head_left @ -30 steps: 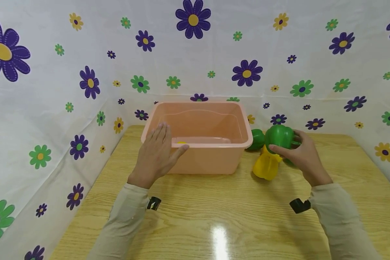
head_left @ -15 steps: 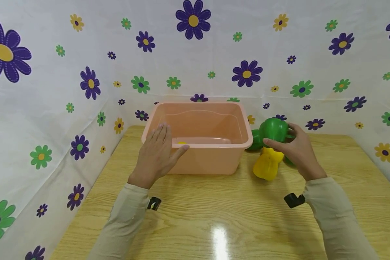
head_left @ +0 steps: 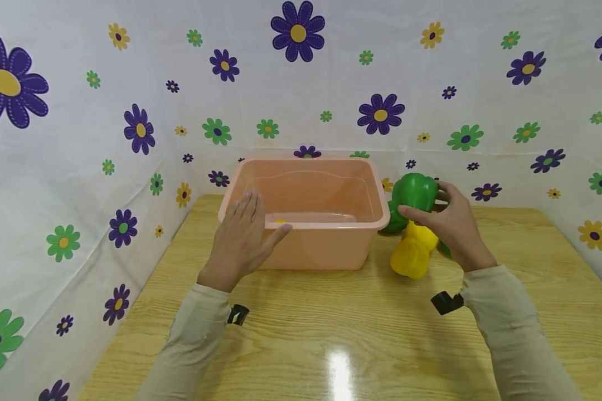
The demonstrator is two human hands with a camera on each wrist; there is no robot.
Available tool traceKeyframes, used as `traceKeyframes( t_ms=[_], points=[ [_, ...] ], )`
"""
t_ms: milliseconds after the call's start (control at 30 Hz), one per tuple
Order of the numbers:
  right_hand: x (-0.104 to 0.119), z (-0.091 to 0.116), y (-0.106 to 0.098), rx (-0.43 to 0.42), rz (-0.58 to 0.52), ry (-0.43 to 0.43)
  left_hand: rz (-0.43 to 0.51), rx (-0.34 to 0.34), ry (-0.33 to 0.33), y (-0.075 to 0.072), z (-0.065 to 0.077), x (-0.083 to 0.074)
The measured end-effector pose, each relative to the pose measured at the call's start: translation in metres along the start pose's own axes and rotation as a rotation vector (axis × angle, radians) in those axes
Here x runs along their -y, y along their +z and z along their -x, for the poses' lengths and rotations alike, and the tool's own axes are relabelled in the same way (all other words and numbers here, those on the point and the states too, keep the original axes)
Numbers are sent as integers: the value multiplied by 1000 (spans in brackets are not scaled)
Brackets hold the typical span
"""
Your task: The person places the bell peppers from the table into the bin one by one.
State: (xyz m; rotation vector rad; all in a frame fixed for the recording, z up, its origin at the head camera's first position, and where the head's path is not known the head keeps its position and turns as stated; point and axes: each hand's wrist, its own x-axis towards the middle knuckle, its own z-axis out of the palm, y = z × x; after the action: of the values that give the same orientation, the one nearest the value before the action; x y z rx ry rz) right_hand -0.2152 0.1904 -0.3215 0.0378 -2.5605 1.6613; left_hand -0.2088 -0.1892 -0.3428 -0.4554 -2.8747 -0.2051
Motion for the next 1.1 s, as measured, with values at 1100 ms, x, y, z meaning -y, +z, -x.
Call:
traceKeyframes(
  t_ms=[1100],
  points=[
    [18, -9, 17, -4, -61, -47, 4, 15, 2, -1, 0, 1]
  ],
)
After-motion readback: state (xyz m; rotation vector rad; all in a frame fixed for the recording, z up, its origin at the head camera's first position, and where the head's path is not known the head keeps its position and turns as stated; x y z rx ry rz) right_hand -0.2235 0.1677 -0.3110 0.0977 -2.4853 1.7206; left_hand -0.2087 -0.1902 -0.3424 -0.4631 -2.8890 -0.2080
